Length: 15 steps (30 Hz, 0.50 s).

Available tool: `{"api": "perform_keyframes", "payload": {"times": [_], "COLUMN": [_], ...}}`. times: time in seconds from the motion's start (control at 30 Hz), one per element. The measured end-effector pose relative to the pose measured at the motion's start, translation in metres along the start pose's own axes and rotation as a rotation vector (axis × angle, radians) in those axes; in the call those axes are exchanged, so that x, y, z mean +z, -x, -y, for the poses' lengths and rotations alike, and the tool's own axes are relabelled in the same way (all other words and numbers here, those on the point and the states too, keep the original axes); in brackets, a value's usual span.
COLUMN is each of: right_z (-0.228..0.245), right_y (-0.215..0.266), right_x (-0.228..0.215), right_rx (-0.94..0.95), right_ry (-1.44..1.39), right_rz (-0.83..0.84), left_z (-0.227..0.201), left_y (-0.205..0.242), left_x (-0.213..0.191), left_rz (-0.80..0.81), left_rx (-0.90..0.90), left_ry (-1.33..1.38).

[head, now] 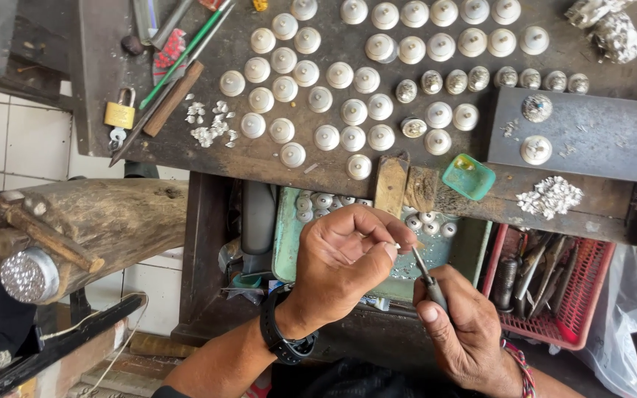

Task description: Attaching small silver decorative pieces to jewelry components using pliers at a workshop bench.

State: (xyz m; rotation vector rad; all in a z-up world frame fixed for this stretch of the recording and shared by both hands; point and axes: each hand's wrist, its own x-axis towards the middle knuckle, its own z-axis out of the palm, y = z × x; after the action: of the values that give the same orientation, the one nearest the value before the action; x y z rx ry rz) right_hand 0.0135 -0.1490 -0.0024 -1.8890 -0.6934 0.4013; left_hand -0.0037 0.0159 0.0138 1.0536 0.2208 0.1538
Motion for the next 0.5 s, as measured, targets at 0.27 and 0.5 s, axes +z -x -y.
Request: {"api": "perform_keyframes", "payload": {"times": [0.27, 0.5], "right_z": [-0.002, -0.001], "right_y": [-0.011, -0.017], "right_x": [-0.016, -0.016], "right_rx": [-0.227, -0.211], "right_ry": [0.154, 0.063], "right_rz": [-0.259, -0.307], "left_z": [-0.005, 0.002], "left_y": [-0.001, -0.002], "left_x": [0.016, 0.015], "left_rz": [0.242, 0.249], "left_rx": [0.134, 0.095], "left_ry": [-0.594, -0.613]}}
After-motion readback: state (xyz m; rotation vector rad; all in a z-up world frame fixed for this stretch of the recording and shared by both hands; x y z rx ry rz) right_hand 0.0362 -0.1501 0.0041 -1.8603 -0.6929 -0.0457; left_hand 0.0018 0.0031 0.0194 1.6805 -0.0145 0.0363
